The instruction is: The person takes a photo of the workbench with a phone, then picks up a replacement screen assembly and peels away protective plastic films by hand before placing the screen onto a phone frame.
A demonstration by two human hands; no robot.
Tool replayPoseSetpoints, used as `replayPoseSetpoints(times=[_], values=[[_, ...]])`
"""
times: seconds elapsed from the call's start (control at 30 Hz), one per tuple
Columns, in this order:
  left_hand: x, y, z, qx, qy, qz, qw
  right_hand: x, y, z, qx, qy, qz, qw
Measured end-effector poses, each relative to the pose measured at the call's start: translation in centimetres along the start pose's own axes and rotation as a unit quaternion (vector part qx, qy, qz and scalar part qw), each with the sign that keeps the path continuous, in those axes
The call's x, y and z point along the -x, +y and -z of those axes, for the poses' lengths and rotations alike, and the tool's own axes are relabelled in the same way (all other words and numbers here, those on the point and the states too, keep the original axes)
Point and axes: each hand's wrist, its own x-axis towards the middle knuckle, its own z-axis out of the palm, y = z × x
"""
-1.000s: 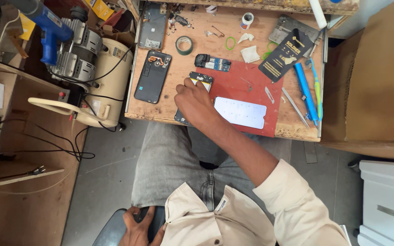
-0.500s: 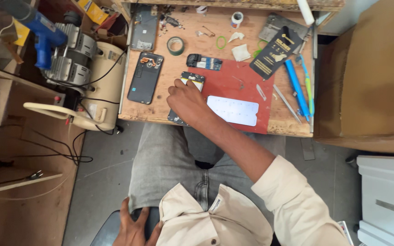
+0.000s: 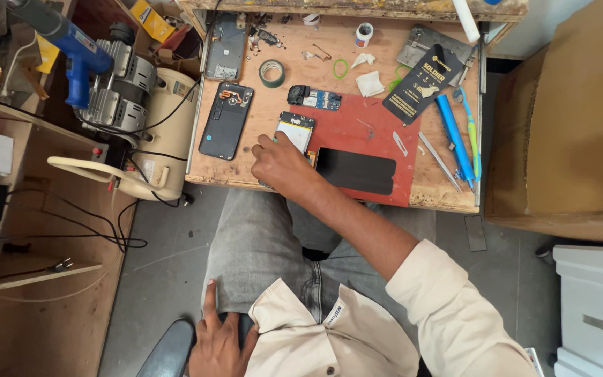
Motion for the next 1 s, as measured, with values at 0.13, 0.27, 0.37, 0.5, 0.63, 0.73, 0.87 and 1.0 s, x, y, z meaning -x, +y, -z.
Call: replayPoseSetpoints(times=[0.13,0.27,0.37,0.5,0.63,0.73,0.87,1.0], values=[[0.1,-2.8,-2.8,0.041,0.071,-0.051,0.995,0.4,1.2,-0.3,-0.012,-0.044,-0.043,0.998],[-0.6,-9.1,-7.8,0.060,0.113,-0.198,0.972,1.2,4.0,0.4,-0.222,0.037,-0.123,0.966],[0.5,-11.7,-11.6,0.075,0.196,-0.223,0.952,1.8,5.1,1.5,-0.238,0.002,-0.154,0.959],[0.7,-11.8,-11.2,0.104,0.214,-0.199,0.951,2.3,4.6,2.8,-0.209,0.020,-0.113,0.971],[0.5,-8.7,-6.2,0.079,0.172,-0.216,0.958,2.3,3.4,3.2,-0.207,0.004,-0.077,0.975],[-0.1,-5.4,-2.8,0.034,0.184,-0.191,0.964,1.8,2.9,3.0,-0.149,0.020,-0.047,0.988],[-1.7,-1.6,0.5,0.053,0.254,-0.204,0.944,1.3,2.5,2.4,-0.027,-0.019,-0.017,0.999],[-3.7,0.9,2.5,0.074,0.269,-0.225,0.934,0.5,2.4,2.2,-0.005,-0.011,0.004,1.000]])
